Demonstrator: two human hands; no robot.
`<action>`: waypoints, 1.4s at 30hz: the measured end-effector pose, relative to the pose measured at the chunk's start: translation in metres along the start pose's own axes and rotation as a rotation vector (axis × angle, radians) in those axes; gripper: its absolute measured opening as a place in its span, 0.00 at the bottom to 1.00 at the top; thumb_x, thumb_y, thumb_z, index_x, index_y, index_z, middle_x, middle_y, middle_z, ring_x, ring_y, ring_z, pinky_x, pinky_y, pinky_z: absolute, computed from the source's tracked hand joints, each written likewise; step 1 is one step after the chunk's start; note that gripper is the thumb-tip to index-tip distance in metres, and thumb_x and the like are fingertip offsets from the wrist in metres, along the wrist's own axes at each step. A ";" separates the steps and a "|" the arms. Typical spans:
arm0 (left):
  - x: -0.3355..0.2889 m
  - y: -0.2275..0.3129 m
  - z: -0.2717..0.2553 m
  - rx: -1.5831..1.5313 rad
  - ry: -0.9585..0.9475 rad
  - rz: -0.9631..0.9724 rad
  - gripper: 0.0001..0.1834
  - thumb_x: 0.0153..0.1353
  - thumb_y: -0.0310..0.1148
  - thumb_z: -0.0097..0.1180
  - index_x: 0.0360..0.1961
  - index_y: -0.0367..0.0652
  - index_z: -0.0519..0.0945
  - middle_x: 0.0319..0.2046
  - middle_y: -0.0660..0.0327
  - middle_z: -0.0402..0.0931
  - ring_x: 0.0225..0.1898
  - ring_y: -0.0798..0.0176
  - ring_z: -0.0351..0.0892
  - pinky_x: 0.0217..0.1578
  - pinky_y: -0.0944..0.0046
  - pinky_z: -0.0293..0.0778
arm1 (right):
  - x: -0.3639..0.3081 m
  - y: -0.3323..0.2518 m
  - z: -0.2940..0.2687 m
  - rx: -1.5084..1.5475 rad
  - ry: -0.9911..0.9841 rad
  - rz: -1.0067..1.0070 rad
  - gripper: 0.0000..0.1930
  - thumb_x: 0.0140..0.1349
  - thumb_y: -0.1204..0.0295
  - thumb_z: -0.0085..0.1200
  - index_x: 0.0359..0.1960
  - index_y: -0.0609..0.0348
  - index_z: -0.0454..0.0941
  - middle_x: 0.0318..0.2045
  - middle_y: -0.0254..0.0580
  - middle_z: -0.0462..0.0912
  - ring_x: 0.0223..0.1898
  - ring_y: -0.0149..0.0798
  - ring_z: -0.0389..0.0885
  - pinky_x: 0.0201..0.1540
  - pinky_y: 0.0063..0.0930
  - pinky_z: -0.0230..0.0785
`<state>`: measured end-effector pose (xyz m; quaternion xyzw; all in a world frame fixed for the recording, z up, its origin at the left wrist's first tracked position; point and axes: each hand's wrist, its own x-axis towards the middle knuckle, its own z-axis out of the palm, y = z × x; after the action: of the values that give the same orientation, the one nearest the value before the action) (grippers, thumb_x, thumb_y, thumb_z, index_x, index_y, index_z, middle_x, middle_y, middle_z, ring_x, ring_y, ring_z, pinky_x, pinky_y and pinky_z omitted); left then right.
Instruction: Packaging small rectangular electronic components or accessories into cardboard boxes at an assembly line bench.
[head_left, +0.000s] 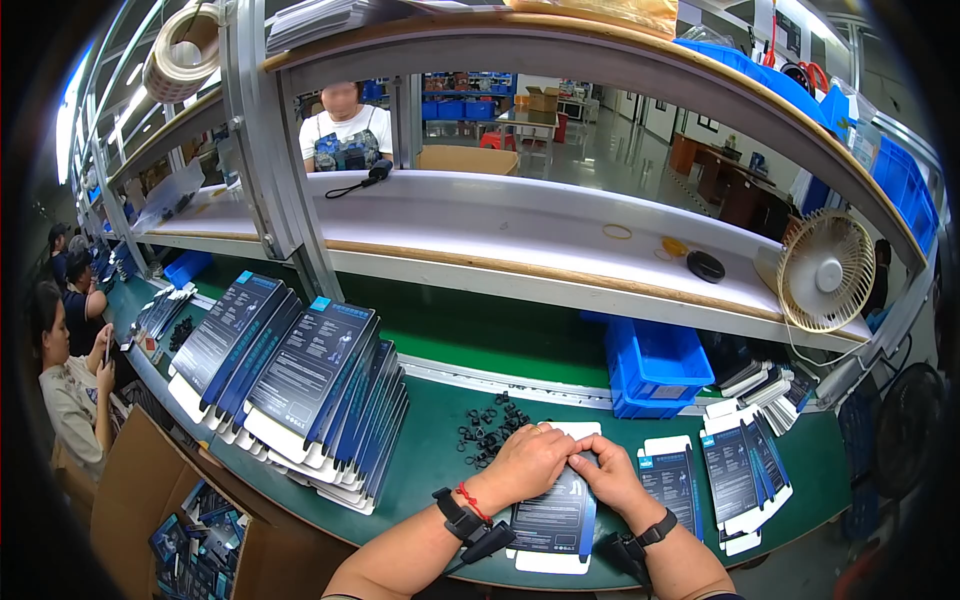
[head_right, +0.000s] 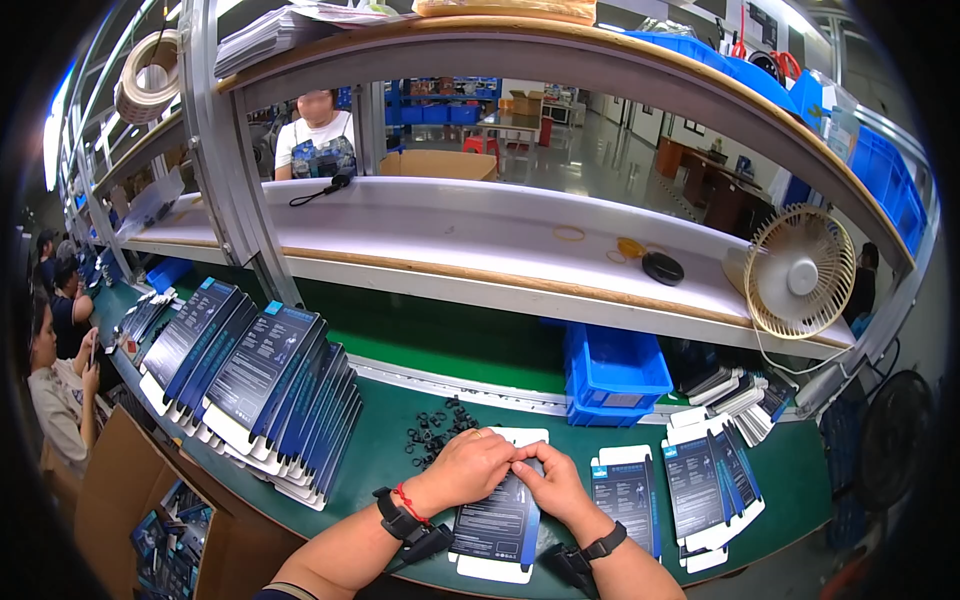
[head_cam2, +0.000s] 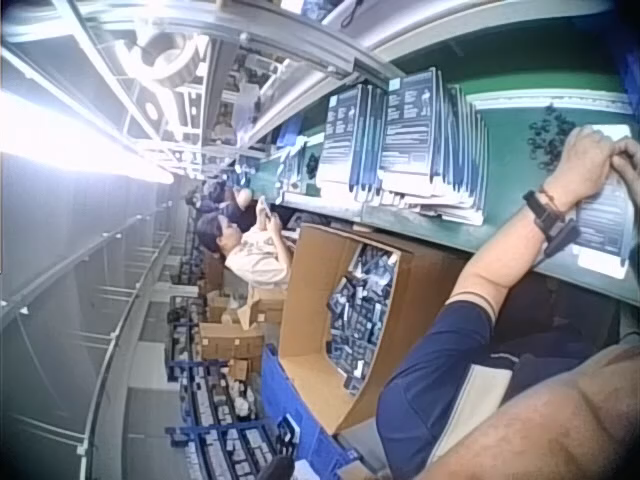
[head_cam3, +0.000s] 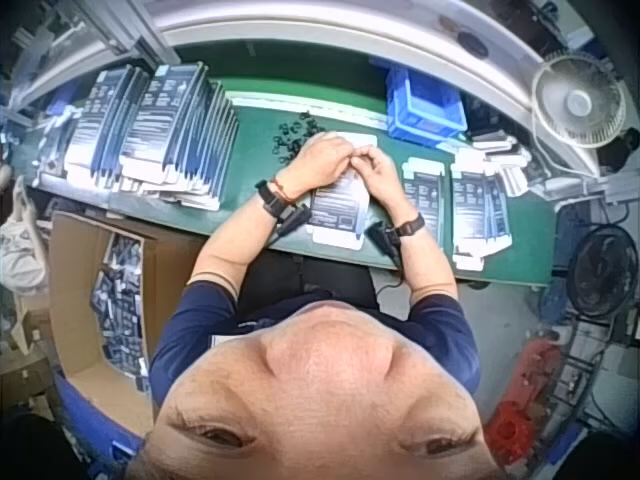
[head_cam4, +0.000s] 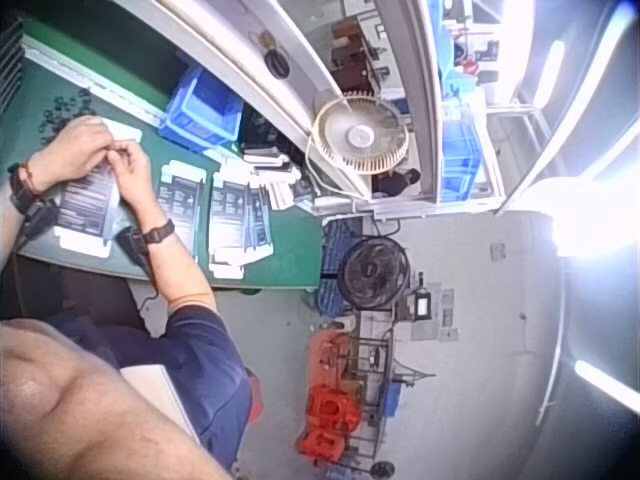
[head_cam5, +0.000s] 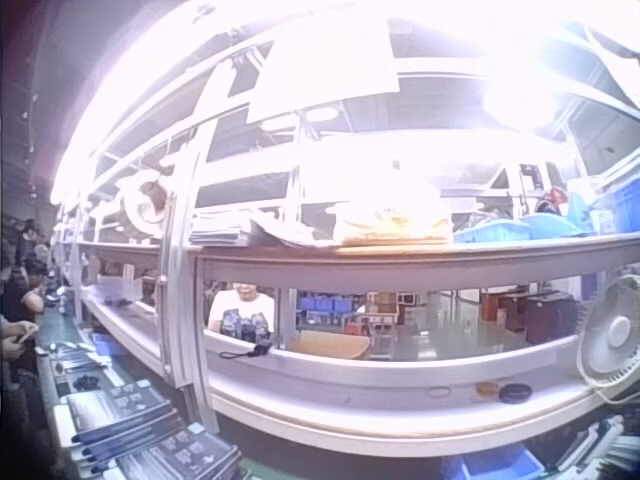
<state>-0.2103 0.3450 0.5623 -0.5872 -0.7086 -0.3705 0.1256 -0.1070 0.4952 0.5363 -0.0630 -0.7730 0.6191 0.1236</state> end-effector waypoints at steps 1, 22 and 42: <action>0.000 0.000 0.000 -0.002 0.003 0.000 0.02 0.52 0.26 0.55 0.29 0.42 0.77 0.25 0.59 0.75 0.34 0.54 0.75 0.34 0.56 0.71 | 0.000 0.001 0.000 0.001 -0.002 0.000 0.05 0.61 0.79 0.55 0.38 0.63 0.76 0.35 0.33 0.79 0.38 0.23 0.73 0.44 0.17 0.67; 0.001 0.000 0.001 -0.013 0.020 0.033 0.03 0.49 0.24 0.56 0.26 0.41 0.75 0.24 0.59 0.74 0.32 0.53 0.74 0.33 0.55 0.71 | 0.000 0.001 -0.001 -0.006 0.005 0.019 0.06 0.59 0.79 0.56 0.38 0.63 0.76 0.35 0.33 0.79 0.39 0.24 0.73 0.44 0.18 0.67; 0.001 -0.001 0.002 -0.023 0.008 0.027 0.04 0.49 0.25 0.57 0.28 0.41 0.76 0.25 0.59 0.74 0.33 0.53 0.75 0.34 0.55 0.72 | 0.000 -0.002 0.000 -0.042 -0.001 -0.017 0.06 0.59 0.80 0.55 0.38 0.63 0.76 0.35 0.33 0.79 0.38 0.24 0.73 0.43 0.18 0.67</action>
<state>-0.2109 0.3465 0.5612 -0.5966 -0.6959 -0.3792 0.1269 -0.1069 0.4953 0.5381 -0.0585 -0.7865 0.6016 0.1270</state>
